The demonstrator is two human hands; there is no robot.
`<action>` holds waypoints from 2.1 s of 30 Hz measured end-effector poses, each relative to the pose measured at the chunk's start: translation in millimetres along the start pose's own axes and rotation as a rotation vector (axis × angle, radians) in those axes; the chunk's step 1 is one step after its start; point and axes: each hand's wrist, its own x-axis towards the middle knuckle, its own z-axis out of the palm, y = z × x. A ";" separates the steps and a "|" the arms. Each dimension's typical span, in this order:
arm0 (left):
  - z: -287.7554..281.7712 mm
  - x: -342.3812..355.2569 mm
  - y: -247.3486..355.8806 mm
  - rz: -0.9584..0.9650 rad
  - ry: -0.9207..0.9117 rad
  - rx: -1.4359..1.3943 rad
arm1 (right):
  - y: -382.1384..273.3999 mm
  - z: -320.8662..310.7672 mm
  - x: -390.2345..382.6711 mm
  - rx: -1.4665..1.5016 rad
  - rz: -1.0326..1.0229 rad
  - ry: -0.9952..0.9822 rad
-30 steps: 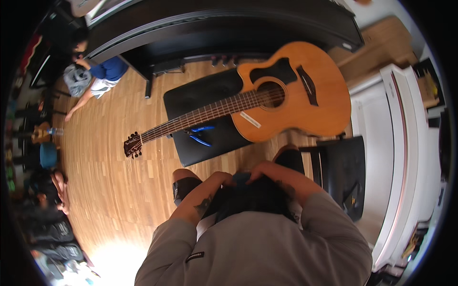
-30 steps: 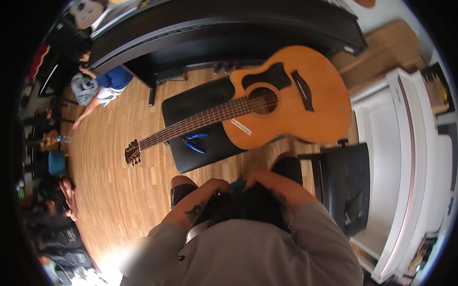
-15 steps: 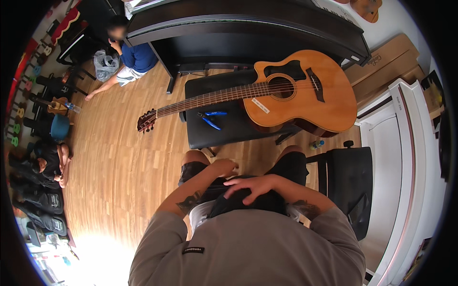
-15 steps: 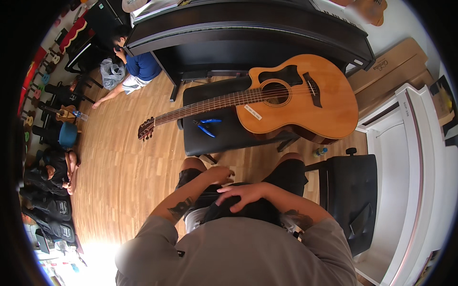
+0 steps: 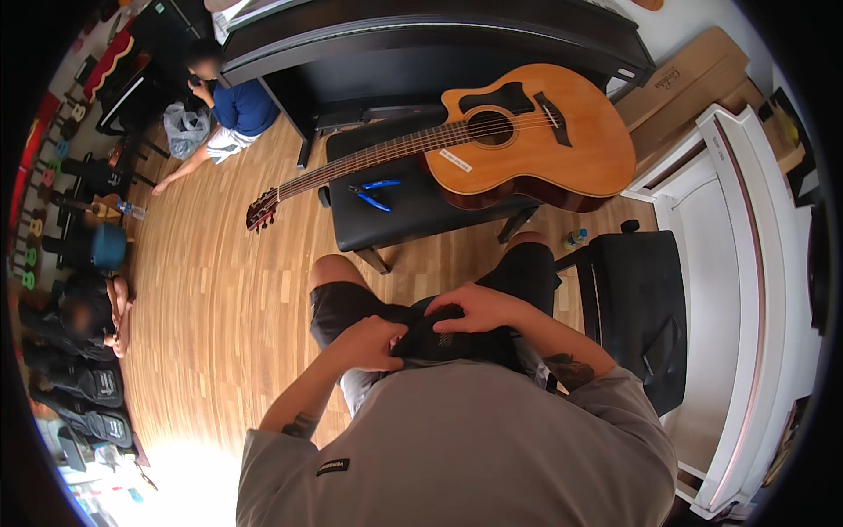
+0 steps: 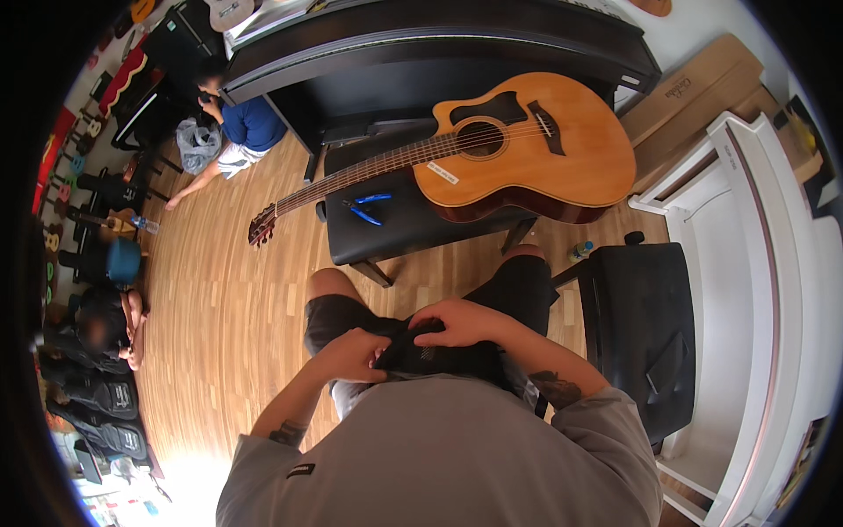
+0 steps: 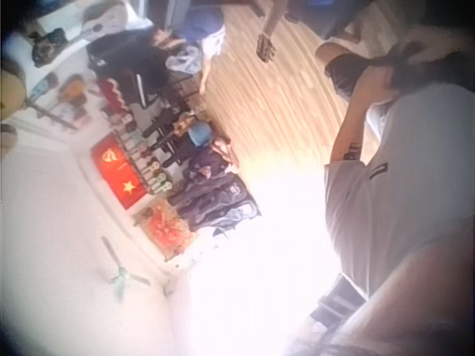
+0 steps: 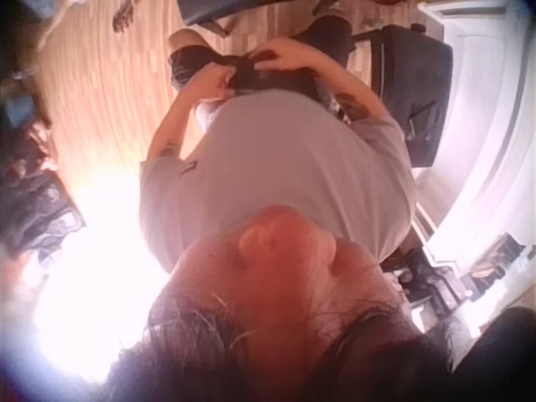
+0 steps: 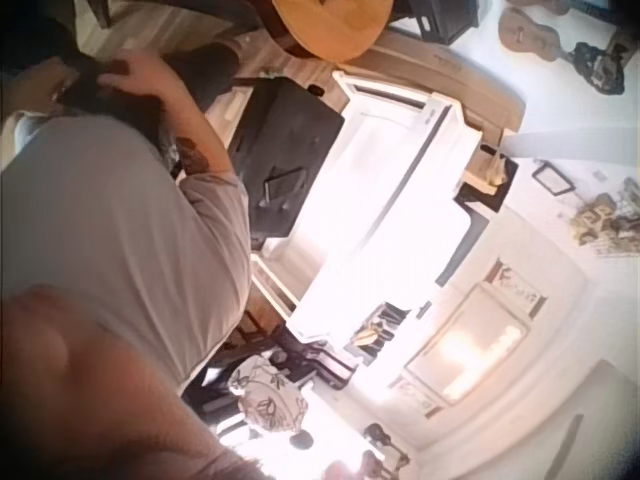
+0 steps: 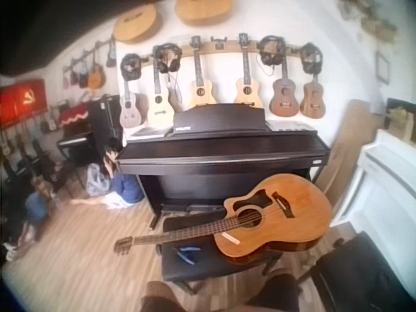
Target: The person sits on a chair with an acoustic guitar resting on their lap. They use a blue string winder tool to turn the tuning pegs on the guitar's headstock, adjusting the tension of the strings. The person repeatedly plucks the strings to check the pitch while making adjustments.
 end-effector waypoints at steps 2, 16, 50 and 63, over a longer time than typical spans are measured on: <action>-2.9 -4.6 2.1 -0.003 -0.067 -0.009 | 6.5 -1.8 3.0 0.083 -0.075 -0.055; -40.0 89.1 -84.5 -0.118 0.678 -1.440 | 158.3 -80.0 22.4 1.719 0.458 1.290; 1.9 249.3 -88.2 -0.518 1.227 -1.965 | 268.1 -91.1 80.4 1.950 0.239 1.205; -0.9 239.2 -85.9 -0.427 1.160 -1.996 | 254.6 -96.5 87.1 1.986 0.321 1.209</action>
